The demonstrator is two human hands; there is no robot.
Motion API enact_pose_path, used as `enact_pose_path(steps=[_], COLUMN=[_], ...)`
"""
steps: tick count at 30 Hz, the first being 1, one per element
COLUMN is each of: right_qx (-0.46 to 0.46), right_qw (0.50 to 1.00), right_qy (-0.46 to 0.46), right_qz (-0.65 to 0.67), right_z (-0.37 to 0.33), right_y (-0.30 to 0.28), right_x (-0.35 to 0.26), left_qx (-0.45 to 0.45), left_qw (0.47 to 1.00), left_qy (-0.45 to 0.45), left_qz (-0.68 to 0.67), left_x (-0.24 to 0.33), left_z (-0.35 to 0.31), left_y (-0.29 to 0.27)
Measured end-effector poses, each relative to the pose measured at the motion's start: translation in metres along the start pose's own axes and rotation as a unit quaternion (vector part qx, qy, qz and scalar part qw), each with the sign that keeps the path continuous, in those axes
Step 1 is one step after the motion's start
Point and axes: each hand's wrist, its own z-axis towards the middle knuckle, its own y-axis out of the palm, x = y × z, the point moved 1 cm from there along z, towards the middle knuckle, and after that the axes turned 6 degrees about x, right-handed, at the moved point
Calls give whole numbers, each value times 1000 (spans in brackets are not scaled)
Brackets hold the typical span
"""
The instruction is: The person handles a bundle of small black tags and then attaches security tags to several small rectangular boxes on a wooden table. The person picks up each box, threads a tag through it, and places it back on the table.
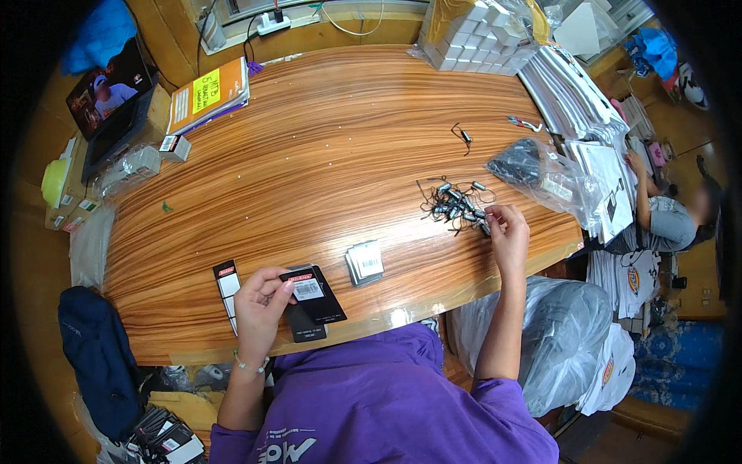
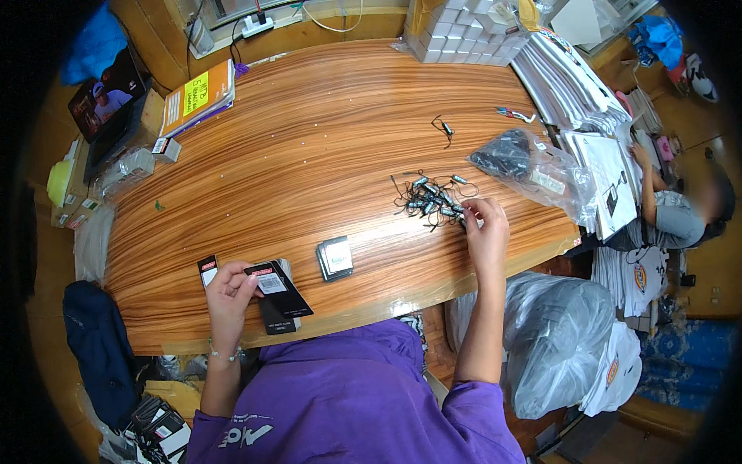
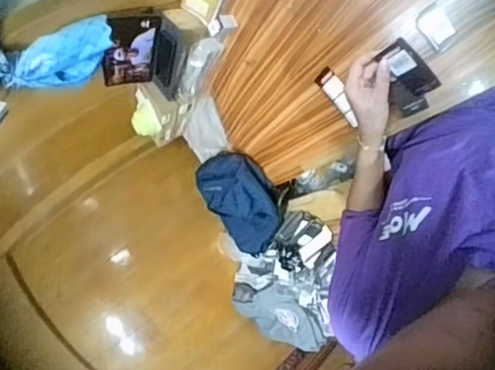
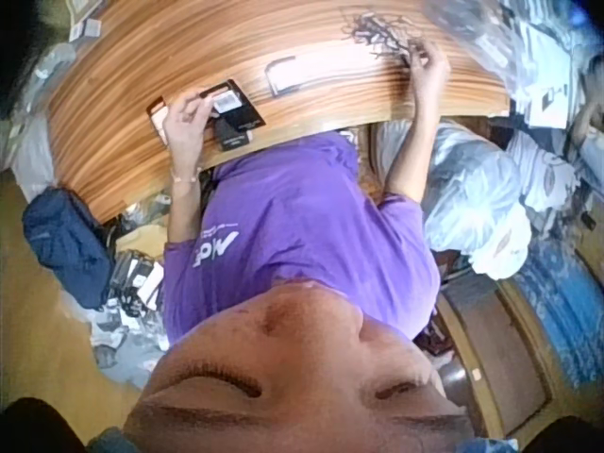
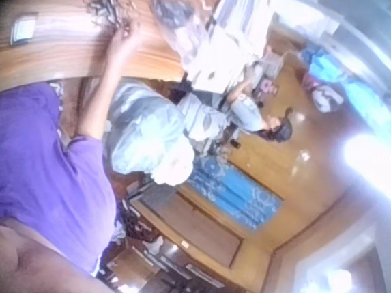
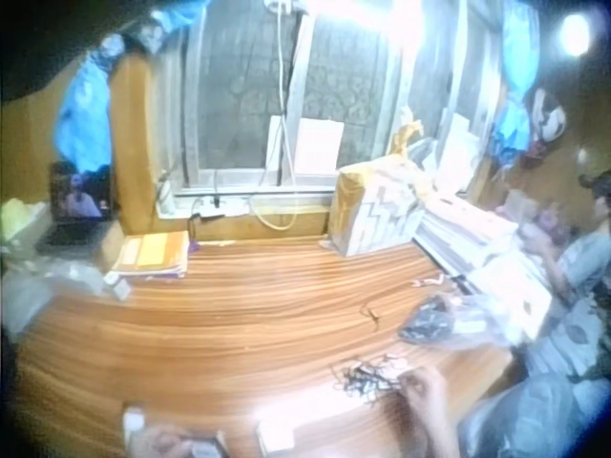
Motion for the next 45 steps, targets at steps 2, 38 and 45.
enact_pose_path(steps=[2, 38, 45], right_qx=[0, -21, 62], right_qw=[1000, 984, 991], right_qy=[2, 54, -92], right_qz=[-12, 169, 75], right_z=[1, 34, 58], right_y=[-1, 7, -12], right_x=[2, 30, -5], left_qx=[4, -78, -72], left_qw=[1000, 996, 996], left_qy=[1, -31, -17], left_qz=[-3, 17, 42], left_x=[0, 14, 31], left_z=[-1, 5, 12], left_y=[3, -11, -24])
